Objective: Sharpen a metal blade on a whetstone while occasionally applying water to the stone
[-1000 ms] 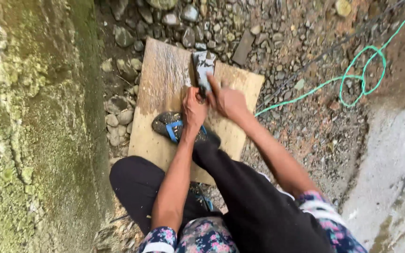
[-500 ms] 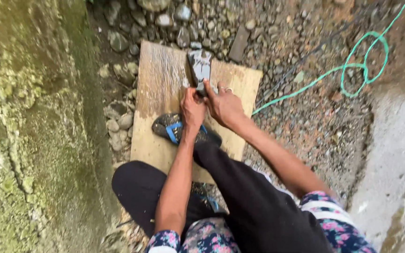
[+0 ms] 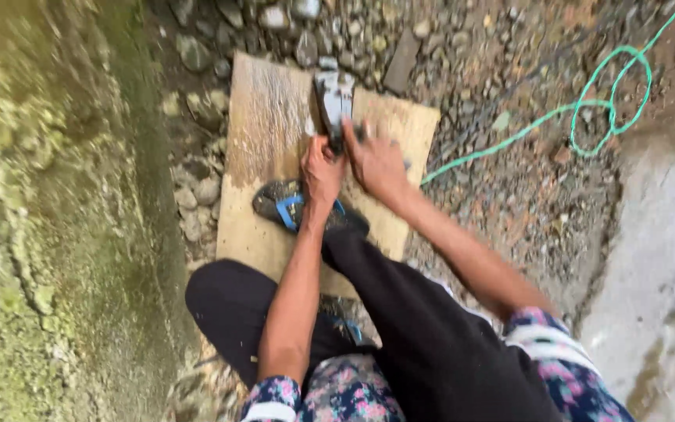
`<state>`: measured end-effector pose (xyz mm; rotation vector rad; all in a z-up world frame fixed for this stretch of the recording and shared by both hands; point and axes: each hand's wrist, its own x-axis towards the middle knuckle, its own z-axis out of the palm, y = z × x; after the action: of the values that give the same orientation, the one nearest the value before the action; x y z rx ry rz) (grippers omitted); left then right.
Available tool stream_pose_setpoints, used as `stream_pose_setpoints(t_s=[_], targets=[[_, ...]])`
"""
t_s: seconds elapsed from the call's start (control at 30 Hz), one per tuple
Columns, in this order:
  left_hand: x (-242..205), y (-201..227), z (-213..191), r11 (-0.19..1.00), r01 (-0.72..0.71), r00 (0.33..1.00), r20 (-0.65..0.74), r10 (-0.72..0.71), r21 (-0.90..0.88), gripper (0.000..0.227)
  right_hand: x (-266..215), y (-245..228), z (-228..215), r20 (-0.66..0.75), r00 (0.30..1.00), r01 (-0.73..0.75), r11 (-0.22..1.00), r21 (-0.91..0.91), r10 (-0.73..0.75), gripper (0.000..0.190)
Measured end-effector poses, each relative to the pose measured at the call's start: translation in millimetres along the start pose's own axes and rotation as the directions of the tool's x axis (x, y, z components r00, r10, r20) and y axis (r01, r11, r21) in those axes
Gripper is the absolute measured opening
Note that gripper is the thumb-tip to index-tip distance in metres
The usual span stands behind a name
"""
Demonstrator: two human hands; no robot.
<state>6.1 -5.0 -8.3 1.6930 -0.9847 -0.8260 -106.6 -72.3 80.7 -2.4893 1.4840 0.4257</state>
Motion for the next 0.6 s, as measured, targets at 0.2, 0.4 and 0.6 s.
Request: stream_pose_setpoints(t_s=[0.2,0.4,0.6], targets=[[-8.8,-3.1,4.2,0.997,0.035,0.999,-0.008,-0.035,0.068,0.041,15.3,0.3,-2.3,-0.016,1.000,-0.016,0.998,-0.053,0.016,0.058],[-0.8,-2.3,4.0,0.995,0.085,0.996,0.005,-0.086,0.058,0.034,19.0,5.1,15.9,0.088,0.996,-0.015,0.999,0.028,0.013,0.064],[-2.7,7.2,-1.4,0.998,0.005,0.998,0.055,-0.009,0.061,0.039,64.4,35.3,-33.0,-0.405,0.913,0.030,0.986,0.167,0.041,0.040]])
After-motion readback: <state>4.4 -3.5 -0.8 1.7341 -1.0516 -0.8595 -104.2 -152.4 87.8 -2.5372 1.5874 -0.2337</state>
